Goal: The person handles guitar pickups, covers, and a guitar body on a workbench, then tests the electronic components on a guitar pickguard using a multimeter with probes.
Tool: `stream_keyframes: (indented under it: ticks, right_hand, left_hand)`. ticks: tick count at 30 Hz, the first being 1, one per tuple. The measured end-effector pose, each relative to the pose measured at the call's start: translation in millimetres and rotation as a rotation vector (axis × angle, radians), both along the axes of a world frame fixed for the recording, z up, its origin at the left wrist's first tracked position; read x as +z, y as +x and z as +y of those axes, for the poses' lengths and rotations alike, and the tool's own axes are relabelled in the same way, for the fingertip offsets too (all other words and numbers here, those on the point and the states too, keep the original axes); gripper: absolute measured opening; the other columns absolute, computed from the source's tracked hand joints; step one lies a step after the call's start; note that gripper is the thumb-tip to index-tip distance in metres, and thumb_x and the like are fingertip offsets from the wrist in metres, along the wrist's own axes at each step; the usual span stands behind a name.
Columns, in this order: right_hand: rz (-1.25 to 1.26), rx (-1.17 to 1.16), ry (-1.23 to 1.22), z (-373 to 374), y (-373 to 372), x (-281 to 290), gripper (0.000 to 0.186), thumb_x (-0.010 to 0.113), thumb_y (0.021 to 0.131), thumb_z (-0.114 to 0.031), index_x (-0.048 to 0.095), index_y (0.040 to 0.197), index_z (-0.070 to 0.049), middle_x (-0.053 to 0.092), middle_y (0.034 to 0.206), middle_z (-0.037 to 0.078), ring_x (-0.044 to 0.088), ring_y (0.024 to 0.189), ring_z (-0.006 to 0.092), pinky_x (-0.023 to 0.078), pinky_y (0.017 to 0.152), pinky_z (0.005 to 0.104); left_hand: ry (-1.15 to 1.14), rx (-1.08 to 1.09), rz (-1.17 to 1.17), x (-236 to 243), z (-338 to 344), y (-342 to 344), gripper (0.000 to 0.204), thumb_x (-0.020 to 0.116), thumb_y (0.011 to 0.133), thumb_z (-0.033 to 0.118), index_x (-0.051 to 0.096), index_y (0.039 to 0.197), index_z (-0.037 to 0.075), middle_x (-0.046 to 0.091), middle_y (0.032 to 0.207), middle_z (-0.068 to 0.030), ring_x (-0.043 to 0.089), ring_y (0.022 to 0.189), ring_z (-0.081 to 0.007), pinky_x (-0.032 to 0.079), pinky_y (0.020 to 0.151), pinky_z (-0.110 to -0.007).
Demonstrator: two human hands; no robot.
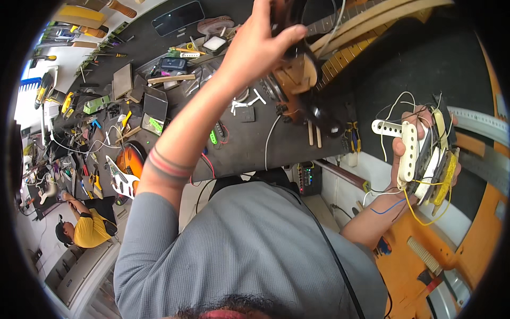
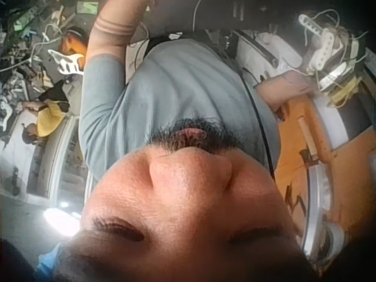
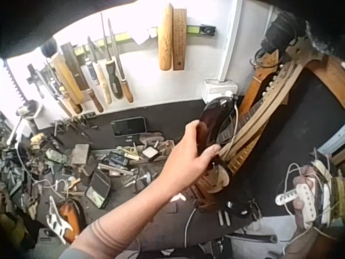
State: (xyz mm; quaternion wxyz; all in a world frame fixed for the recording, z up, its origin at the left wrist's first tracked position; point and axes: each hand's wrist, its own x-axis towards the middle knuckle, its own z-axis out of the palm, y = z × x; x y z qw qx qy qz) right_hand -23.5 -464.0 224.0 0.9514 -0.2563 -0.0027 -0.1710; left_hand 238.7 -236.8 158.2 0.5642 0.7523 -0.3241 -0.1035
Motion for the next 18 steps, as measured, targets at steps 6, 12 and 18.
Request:
stream_keyframes:
  ticks: [6, 12, 18]
  right_hand:
    - [-0.022, 0.008, -0.005, 23, -25, 5, 0.074, 0.090, 0.074, -0.026, 0.055, 0.139, -0.020, 0.045, 0.121, 0.014, 0.048, 0.112, 0.0308, 0.064, 0.079, 0.0586]
    - [-0.046, 0.098, 0.053, 51, -42, -20, 0.076, 0.087, 0.083, -0.026, 0.046, 0.147, -0.024, 0.046, 0.123, 0.020, 0.051, 0.119, 0.0362, 0.065, 0.082, 0.0671]
    - [0.004, 0.157, 0.085, 65, -57, -42, 0.076, 0.085, 0.088, -0.036, 0.041, 0.149, -0.025, 0.046, 0.125, 0.021, 0.052, 0.118, 0.0367, 0.063, 0.085, 0.0703]
  left_hand:
    - [0.122, 0.012, -0.066, 4, -45, 22, 0.069, 0.072, 0.099, 0.038, 0.040, 0.146, -0.002, 0.063, 0.137, -0.0364, 0.062, 0.130, -0.0505, 0.050, 0.109, -0.050]
    - [0.217, 0.008, -0.103, -1, -72, 31, 0.072, 0.073, 0.098, 0.042, 0.043, 0.146, -0.003, 0.065, 0.136, -0.0363, 0.063, 0.129, -0.0495, 0.050, 0.108, -0.050]
    - [0.229, -0.012, -0.123, -6, -92, 37, 0.075, 0.073, 0.097, 0.042, 0.043, 0.149, -0.004, 0.067, 0.131, -0.0356, 0.065, 0.125, -0.0497, 0.052, 0.107, -0.051]
